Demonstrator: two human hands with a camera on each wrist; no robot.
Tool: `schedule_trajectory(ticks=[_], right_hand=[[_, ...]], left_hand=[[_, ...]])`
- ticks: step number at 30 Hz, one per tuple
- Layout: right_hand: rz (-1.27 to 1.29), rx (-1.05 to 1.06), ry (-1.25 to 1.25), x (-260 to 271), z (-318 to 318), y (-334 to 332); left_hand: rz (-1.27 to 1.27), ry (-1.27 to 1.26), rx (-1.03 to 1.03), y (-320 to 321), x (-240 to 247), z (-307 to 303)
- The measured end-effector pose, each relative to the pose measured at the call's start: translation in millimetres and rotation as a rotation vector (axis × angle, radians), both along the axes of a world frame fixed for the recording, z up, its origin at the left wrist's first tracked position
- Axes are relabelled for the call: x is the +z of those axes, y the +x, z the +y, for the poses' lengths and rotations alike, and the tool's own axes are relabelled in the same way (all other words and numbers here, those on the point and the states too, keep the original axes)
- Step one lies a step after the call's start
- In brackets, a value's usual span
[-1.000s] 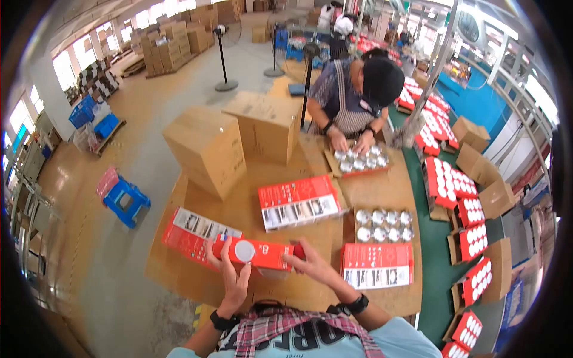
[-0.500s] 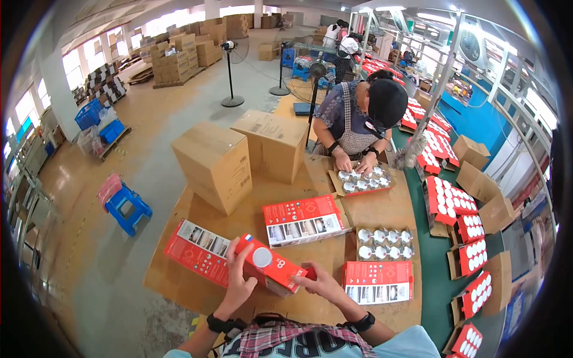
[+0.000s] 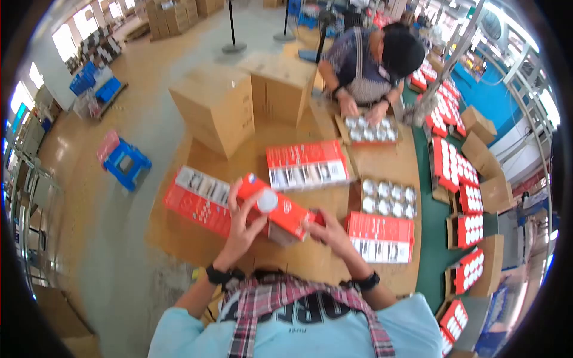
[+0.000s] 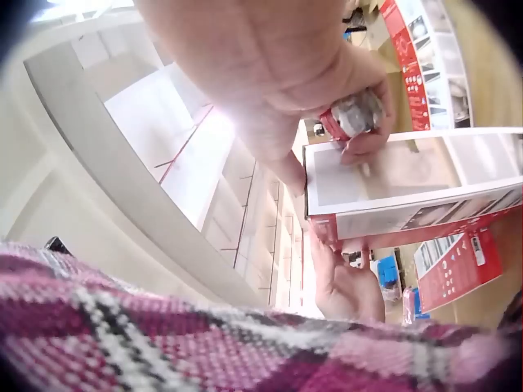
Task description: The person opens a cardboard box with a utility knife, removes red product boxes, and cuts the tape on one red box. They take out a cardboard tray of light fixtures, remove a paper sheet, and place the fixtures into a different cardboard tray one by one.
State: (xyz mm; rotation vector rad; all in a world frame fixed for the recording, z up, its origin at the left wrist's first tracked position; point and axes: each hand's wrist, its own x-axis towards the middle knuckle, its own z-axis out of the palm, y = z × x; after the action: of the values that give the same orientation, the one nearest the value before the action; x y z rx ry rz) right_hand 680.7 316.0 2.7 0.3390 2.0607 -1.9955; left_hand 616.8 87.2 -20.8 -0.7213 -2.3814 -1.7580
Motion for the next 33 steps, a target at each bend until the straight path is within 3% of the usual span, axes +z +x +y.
schedule_trajectory(ticks=[21,23,26,29,31,33], right_hand=[[0.004,-0.014,0.017,-0.3,-3.2,2.8],[-0.006,0.001,0.048,7.3,-5.2,2.8],[-0.018,-0.068,0.009,-7.0,-1.9,1.1],[-0.001,-0.052,0.008,-13.9,6.6,-3.1],[0.007,-0.013,-0.008,-20.9,15.0,-10.7],[-0.015,-0.072,-0.074,-18.5,16.9,-12.0]], left_hand=[[-0.026,0.088,0.073,5.7,2.7,15.4],[0.033,0.047,0.171,6.7,3.9,21.9],[0.075,-0.012,0.220,3.0,-1.6,30.8],[0.090,0.124,0.244,-2.1,-20.7,38.0],[0.192,0.009,0.323,-5.8,-31.8,43.8],[0.130,0.046,0.260,-8.5,-38.1,44.3]])
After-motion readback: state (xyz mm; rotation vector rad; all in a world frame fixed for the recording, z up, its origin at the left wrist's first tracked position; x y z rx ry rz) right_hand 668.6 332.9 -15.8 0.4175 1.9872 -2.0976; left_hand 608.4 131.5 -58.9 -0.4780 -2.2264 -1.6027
